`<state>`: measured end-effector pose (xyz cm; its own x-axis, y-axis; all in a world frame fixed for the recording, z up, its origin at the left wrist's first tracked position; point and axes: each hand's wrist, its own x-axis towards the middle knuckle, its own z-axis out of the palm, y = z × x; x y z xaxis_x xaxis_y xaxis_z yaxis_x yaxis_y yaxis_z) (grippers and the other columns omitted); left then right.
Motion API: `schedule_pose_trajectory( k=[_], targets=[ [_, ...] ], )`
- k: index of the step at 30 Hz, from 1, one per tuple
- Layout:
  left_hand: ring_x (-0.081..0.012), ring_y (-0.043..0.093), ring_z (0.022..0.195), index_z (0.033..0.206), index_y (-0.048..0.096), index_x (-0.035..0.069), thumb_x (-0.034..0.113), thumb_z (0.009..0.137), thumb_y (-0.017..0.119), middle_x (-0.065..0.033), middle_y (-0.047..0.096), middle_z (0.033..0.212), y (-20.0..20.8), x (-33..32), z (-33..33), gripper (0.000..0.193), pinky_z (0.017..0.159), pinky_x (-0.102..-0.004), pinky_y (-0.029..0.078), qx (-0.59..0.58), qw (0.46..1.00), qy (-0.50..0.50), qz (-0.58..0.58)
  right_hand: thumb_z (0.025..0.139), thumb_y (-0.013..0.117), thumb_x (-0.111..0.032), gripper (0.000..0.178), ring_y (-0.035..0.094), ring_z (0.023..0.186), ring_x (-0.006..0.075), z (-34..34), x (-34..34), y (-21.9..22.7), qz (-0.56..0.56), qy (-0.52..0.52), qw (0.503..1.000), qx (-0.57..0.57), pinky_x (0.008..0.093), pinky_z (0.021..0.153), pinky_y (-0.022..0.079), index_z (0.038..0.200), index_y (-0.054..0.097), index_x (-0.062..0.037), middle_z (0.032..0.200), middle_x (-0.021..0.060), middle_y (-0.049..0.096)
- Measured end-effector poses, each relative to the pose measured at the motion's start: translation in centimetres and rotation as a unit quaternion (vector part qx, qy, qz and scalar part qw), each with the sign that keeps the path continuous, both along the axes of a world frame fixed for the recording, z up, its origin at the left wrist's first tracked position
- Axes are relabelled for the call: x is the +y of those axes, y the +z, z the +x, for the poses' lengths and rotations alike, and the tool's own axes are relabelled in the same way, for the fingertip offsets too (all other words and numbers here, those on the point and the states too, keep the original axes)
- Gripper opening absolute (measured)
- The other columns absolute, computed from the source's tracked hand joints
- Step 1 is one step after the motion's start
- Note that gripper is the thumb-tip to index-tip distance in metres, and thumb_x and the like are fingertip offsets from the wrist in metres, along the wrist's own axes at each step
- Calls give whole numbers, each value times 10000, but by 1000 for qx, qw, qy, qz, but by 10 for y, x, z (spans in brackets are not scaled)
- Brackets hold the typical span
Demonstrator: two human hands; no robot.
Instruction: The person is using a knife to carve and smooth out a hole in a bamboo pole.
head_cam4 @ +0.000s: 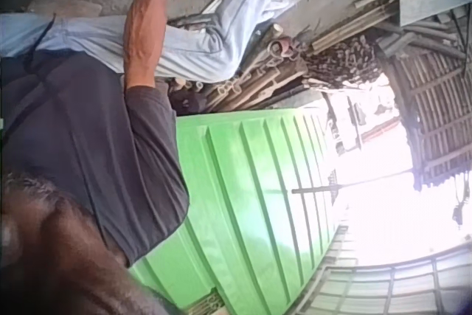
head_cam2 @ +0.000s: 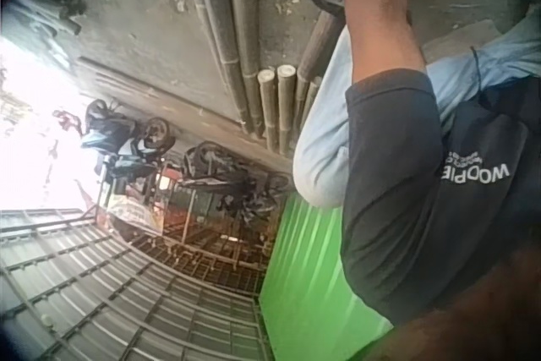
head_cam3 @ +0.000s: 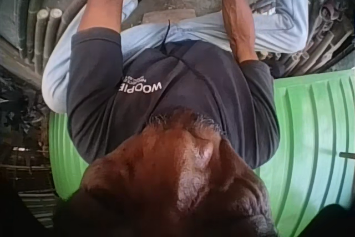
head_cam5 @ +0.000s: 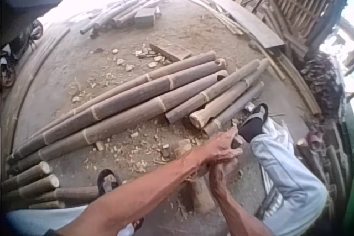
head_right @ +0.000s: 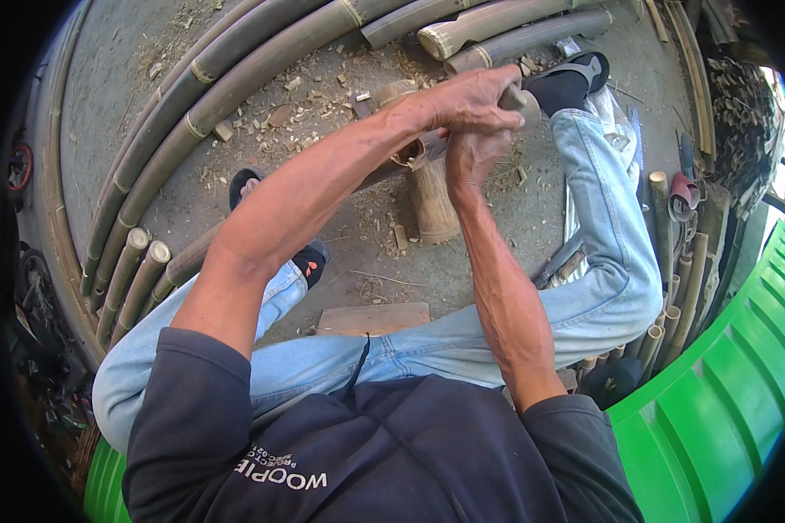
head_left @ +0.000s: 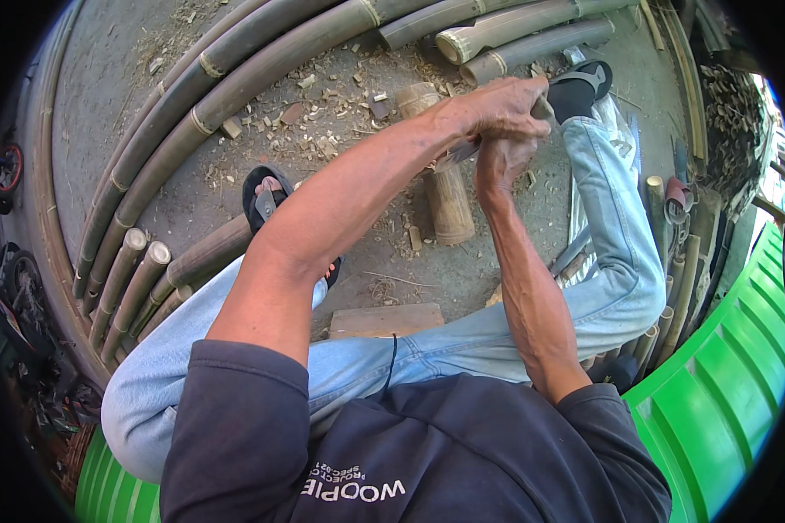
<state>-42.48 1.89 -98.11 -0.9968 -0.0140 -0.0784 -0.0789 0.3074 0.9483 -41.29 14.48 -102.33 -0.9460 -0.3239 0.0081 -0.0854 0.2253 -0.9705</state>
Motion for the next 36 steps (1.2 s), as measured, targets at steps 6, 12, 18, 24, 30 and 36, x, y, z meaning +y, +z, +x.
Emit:
schedule_pose_trajectory(
  k=[6,12,18,24,30,36],
  targets=[
    [-301,711,954,1204,606,-58,408,860,751,-231,707,1045,-20,-37,-13,597,846,-427,587,-81,988,114,63,989,669,-185,243,557,521,108,-20,-51,-5,-87,8,979,-184,256,427,426,1088,539,-5,733,43,608],
    [-272,716,834,865,701,-122,368,836,766,-247,723,932,-31,-65,-32,495,757,-443,587,-206,967,134,64,988,642,-126,135,570,547,100,-37,-80,-20,-101,29,933,-345,256,407,396,992,585,-3,733,46,612],
    [-389,718,1045,1022,680,-144,384,817,751,-333,707,1156,-70,-96,19,571,884,-439,576,-199,920,339,-10,1004,612,-143,137,505,532,106,-18,-114,-20,-27,181,892,-414,271,438,353,937,583,-27,707,25,561],
    [-273,700,747,953,632,-110,289,852,731,-232,712,949,-50,-86,91,423,623,-439,563,-197,779,595,26,973,594,-130,120,456,520,95,-4,-133,-11,78,450,785,-418,302,450,326,897,605,-37,667,4,546],
    [-298,674,808,1005,518,-81,220,883,691,-199,653,904,-28,-57,120,367,695,-457,573,-96,744,657,76,923,666,-164,207,539,540,117,10,-127,18,167,498,795,-305,307,452,387,995,648,29,687,52,608],
    [-292,698,965,1140,597,-93,378,868,721,-256,706,1053,-25,-87,25,558,830,-412,570,-99,948,301,32,965,641,-147,130,530,529,109,-1,-112,3,-30,107,954,-278,287,440,373,962,607,-21,697,31,595]
  ],
)
